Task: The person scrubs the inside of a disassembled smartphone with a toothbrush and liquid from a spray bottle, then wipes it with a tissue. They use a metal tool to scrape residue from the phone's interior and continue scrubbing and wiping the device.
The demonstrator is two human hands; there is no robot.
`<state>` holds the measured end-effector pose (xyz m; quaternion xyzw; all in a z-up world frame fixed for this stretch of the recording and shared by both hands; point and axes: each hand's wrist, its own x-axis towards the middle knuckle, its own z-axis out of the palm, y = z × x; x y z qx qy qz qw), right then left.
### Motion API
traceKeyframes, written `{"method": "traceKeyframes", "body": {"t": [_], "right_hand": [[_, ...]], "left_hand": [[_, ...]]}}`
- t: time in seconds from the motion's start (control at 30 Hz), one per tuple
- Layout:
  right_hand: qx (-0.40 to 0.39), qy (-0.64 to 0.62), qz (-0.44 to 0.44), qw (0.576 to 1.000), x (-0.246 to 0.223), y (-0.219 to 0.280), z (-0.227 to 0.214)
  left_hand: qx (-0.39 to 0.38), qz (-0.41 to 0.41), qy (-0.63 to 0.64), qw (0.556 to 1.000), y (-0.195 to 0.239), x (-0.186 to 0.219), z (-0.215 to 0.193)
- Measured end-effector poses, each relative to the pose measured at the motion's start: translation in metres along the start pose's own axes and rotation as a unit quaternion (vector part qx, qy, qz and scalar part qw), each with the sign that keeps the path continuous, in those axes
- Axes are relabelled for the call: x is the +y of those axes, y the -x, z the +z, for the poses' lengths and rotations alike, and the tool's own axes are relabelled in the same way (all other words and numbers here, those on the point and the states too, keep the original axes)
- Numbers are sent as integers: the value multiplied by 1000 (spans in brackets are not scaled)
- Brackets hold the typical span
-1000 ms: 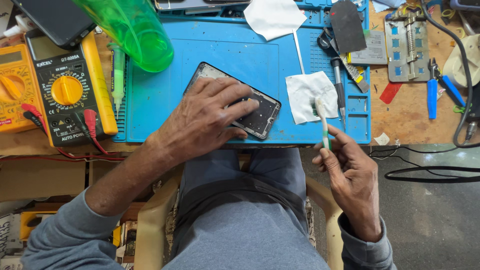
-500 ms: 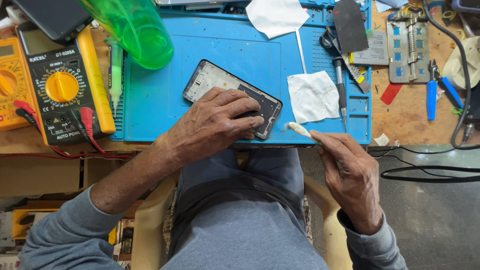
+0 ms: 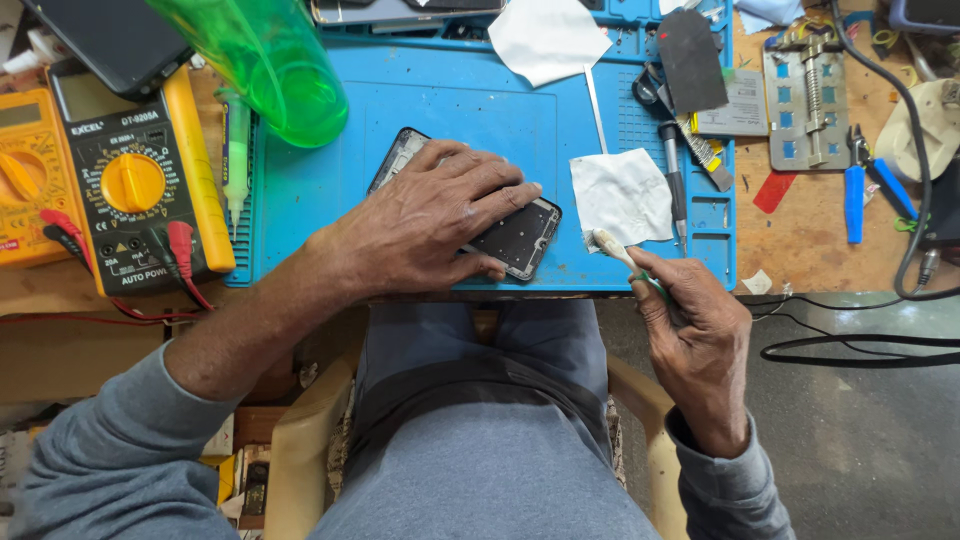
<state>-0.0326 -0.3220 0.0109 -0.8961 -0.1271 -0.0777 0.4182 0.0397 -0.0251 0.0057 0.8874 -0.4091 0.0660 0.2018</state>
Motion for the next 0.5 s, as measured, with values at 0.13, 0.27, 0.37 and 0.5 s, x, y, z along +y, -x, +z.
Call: {"method": "traceKeyframes", "body": {"t": [0.13, 0.27, 0.37, 0.5], "right_hand": [[18, -38, 67, 997, -2, 1, 4], [-2, -93, 77, 993, -15, -12, 9], [-20, -162, 54, 985, -24, -21, 18], [-7, -224, 160, 961, -40, -32, 21]], "left_hand": [[-17, -27, -9, 999, -9, 1, -8], [32, -34, -7, 999, -12, 10, -20], [111, -21, 31, 993, -10, 18, -23], [191, -76, 353, 913, -10, 20, -28]]}}
